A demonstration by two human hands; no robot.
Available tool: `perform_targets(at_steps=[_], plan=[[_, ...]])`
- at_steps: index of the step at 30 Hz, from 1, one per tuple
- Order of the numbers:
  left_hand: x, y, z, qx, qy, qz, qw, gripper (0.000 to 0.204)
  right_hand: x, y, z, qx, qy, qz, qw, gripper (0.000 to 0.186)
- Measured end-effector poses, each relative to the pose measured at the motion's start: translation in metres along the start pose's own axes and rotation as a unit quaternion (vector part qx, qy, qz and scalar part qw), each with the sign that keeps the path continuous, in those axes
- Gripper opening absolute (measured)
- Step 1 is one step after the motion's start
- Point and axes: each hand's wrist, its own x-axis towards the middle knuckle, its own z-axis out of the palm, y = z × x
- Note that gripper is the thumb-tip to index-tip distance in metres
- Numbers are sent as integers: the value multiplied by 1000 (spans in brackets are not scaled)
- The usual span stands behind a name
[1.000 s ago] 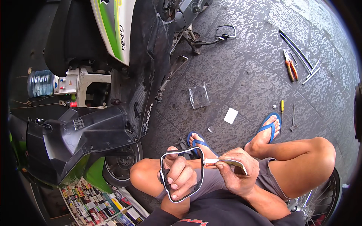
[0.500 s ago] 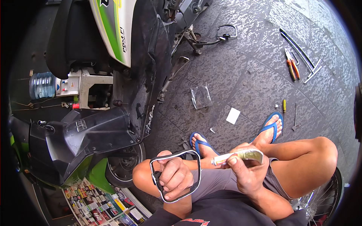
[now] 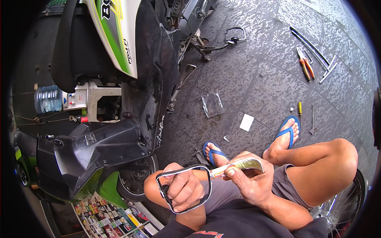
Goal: The person applies sealant from a tube onto a rubber gasket. The person then presses the gasket into a channel on a plastic motorcycle housing by hand, smoothing it along the edges to ensure a seal.
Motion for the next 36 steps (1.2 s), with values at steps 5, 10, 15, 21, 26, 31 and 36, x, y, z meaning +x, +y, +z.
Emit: perform_targets(at_steps=[5, 10, 15, 21, 26, 31, 36], plan=[[5, -1, 1, 8, 10, -2, 1000, 44, -1, -2, -1, -133, -19, -110, 985, 14], [7, -1, -4, -3, 1, 15, 1000, 41, 1, 4, -3, -208, -50, -226, 950, 18], [4, 1, -3, -1, 7, 21, 1000, 43, 2, -1, -5, -246, -50, -265, 931, 21], [10, 4, -6, 1, 12, -24, 1000, 48, 10, -11, 1, -288, -23, -295, 911, 26], [5, 7, -7, -6, 16, -15, 1000, 48, 9, -7, 5, -287, -47, -296, 910, 27], [5, 6, -2, 9, 46, 26, 999, 44, 2, 3, -5, -280, -86, -256, 921, 20], [4, -3, 9, 25, 129, 103, 986, 38, 16, 14, -15, -165, 67, -37, 983, 5]])
